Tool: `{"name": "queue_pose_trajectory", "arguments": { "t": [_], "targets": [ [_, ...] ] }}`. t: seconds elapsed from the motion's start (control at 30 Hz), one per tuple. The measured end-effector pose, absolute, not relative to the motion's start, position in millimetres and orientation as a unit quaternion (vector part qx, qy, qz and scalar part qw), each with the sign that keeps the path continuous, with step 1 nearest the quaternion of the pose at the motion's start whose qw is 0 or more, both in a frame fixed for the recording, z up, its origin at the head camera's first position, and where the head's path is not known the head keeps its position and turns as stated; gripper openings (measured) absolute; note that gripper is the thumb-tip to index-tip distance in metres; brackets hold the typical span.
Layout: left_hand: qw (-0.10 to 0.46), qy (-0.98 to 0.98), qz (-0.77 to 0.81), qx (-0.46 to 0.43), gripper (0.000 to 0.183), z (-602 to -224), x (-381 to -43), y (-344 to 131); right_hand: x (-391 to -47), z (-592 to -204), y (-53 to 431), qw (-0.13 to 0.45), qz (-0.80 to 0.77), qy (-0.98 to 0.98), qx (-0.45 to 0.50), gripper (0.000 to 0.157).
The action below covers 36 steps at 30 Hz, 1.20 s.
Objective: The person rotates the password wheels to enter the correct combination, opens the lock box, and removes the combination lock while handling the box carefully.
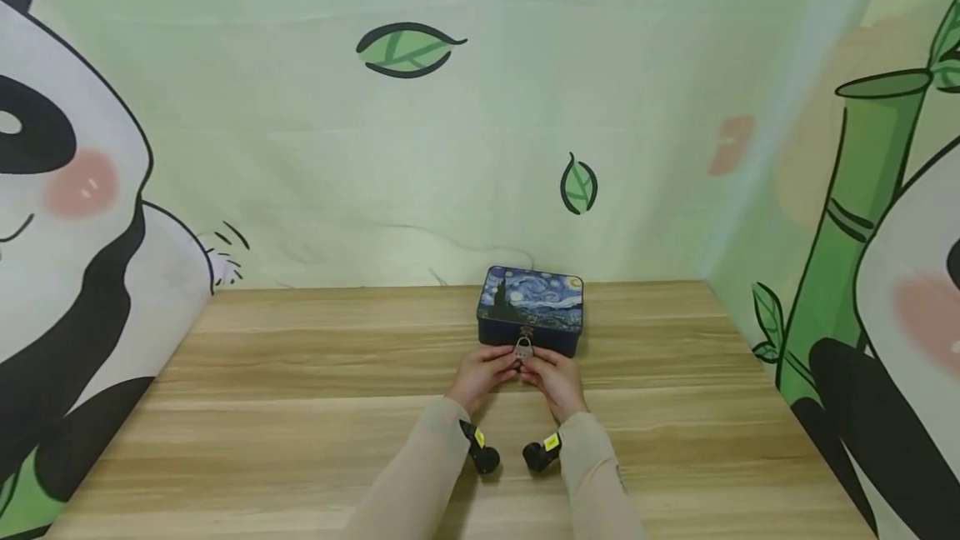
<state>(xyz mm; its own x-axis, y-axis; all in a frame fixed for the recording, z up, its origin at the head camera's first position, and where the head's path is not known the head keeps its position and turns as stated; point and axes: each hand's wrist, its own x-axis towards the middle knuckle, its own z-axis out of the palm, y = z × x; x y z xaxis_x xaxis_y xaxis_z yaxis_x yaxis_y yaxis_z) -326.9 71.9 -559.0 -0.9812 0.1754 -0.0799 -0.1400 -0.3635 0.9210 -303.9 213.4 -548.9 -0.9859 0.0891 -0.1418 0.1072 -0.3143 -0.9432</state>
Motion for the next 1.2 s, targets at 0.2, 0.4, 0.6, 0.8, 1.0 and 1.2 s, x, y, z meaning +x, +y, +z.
{"name": "queue_pose_trajectory", "arguments": {
  "t": [0.2, 0.4, 0.6, 0.8, 1.0, 1.2],
  "targets": [
    [0.096, 0.553, 0.828, 0.014, 0.028, -562.6, -327.4, 73.8, -300.1, -545.5, 211.5, 0.004, -0.802, 0.589, 0.093, 0.042],
    [0.099, 0.556, 0.826, 0.007, 0.027, -563.0, -329.3, 74.0, -299.1, -544.6, 213.7, 0.013, -0.804, 0.586, 0.099, 0.046],
    [0.106, 0.555, 0.825, -0.001, 0.027, -564.2, -332.8, 74.1, -299.8, -543.8, 214.2, 0.014, -0.810, 0.577, 0.106, 0.047],
    [0.105, 0.553, 0.826, 0.001, 0.027, -560.7, -331.4, 73.1, -302.2, -546.0, 212.6, 0.003, -0.816, 0.565, 0.118, 0.042],
    [0.104, 0.552, 0.827, -0.007, 0.028, -555.9, -329.1, 73.3, -301.8, -545.9, 211.7, -0.002, -0.816, 0.567, 0.113, 0.043],
    [0.098, 0.570, 0.816, 0.004, 0.036, -559.0, -328.4, 74.3, -301.9, -546.7, 210.2, -0.011, -0.814, 0.569, 0.118, 0.042]
  ]
}}
